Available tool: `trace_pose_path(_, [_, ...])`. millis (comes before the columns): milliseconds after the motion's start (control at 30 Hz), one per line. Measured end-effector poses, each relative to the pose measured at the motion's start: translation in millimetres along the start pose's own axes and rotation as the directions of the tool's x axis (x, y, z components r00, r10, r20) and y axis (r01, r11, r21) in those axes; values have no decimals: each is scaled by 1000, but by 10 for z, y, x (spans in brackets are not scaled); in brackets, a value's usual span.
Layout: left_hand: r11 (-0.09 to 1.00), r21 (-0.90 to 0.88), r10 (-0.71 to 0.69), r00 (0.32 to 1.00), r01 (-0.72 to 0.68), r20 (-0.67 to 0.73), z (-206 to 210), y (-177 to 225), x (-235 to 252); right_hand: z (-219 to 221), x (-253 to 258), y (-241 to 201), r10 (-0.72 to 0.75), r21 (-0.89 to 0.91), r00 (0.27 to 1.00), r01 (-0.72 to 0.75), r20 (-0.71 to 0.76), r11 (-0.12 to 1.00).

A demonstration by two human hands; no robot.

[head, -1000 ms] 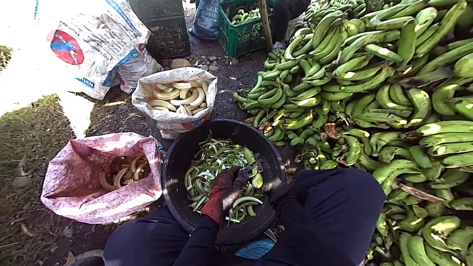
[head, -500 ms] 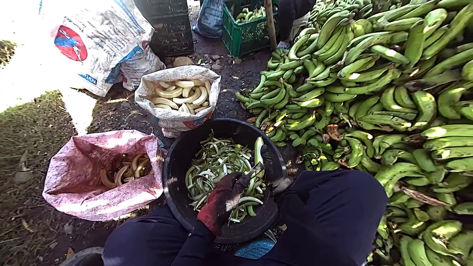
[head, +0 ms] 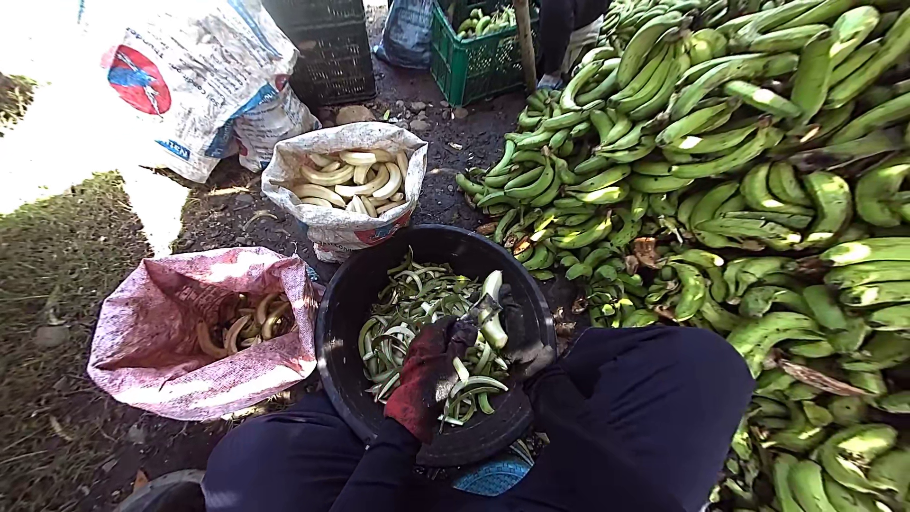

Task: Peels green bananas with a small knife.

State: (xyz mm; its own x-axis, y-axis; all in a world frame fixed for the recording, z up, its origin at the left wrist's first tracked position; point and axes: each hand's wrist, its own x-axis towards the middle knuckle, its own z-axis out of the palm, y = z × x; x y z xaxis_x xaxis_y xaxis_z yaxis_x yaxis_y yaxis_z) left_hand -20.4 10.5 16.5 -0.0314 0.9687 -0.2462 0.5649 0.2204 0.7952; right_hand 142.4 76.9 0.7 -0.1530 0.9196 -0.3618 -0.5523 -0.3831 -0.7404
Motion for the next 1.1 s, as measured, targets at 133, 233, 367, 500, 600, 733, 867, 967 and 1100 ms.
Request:
trace_pose_path(133, [999, -36, 37, 999, -38, -7, 68, 53, -118, 138, 230, -146, -202, -83, 943, 187, -263, 979])
trace_pose_path(233, [1000, -18, -5, 999, 5, -31, 45, 59, -88, 183, 315, -100, -263, -132, 904, 231, -337, 964])
trace_pose_path(367, [996, 57, -60, 996, 63, -62, -21, -32, 89, 271, 44, -29, -131, -111, 985, 119, -109, 987])
trace_pose_path(500, [985, 136, -88, 982, 111, -165, -170, -200, 302, 121, -140, 130, 378, -254, 893, -318, 243, 914])
trace_pose_path(600, [994, 74, -65, 974, 83, -218, -223, -189, 290, -3, -109, 200, 360, -412, 896, -234, 261, 881])
trace_pose_path(733, [998, 49, 46, 992, -40, -120, -61, -90, 149, 17, 59, 156, -51, -427, 998, 59, 30, 902])
trace_pose_path(867, [982, 149, 137, 984, -119, -117, 33, 24, 3, 227, 179, -8, -191, -211, 937, 131, -291, 969])
trace_pose_path(967, [979, 178, 122, 983, -97, -135, 14, 69, -20, 331, 190, -97, -242, -370, 855, 64, -458, 927])
trace_pose_path(1100, [974, 205, 122, 984, -93, -133, 47, 53, -23, 407, 190, -107, -295, -458, 775, 7, -559, 889])
